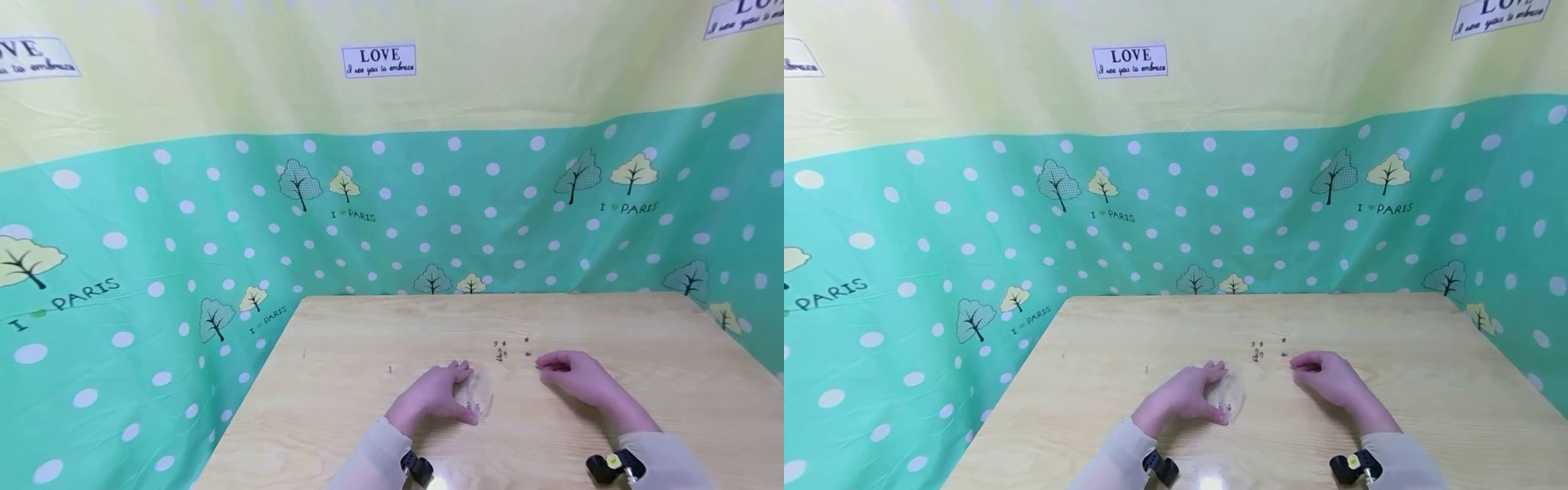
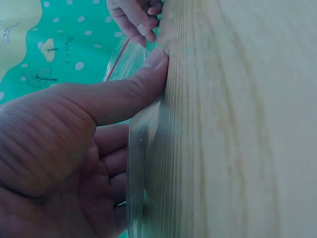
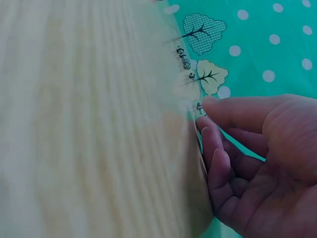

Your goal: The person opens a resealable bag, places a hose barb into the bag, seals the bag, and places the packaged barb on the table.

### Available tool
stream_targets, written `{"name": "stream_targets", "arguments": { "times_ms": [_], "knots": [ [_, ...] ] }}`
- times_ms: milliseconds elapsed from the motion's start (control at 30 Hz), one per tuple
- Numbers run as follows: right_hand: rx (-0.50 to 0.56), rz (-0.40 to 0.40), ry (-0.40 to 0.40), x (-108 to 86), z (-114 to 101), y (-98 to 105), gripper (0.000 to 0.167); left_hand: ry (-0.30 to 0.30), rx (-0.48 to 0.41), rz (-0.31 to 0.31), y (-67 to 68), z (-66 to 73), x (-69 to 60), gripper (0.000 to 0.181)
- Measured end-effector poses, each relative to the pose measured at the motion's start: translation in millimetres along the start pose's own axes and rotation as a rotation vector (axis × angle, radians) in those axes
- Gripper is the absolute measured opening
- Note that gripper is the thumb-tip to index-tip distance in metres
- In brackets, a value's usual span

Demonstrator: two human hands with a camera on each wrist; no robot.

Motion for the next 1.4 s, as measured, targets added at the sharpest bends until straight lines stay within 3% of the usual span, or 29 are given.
{"name": "stream_targets", "arguments": {
  "times_ms": [233, 467, 867, 1067, 1400],
  "knots": [
    [0.042, 0.015, -0.015, 11.0, 12, -6, 0.040, -0.004, -0.018, -0.015, -9.7, -3.3, -5.9, 0.097],
    [0.014, -0.024, 0.019, 26.9, 11, 2, 0.044, -0.010, 0.011, 0.003, -7.8, -2.8, -4.4, 0.096],
    [-0.093, -0.046, 0.065, 42.8, 5, 8, 0.030, -0.026, 0.024, 0.007, -1.3, -2.6, 1.4, 0.096],
    [-0.148, -0.015, 0.076, 45.0, 3, 5, 0.022, -0.026, 0.004, 0.010, -0.7, -2.8, 1.2, 0.096],
    [-0.142, 0.006, 0.066, 41.1, 2, 5, 0.011, -0.022, 0.019, 0.004, -2.1, -3.3, 3.6, 0.098]
  ]
}}
Point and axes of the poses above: each hand's wrist, its own x-axis towards the middle knuckle, its own y-axis out of the back of the hand, z = x × y, the point moved 6 cm from there along x, towards the middle knuckle, and after that the axes turned 11 degrees about -z, right-handed, at the moved point
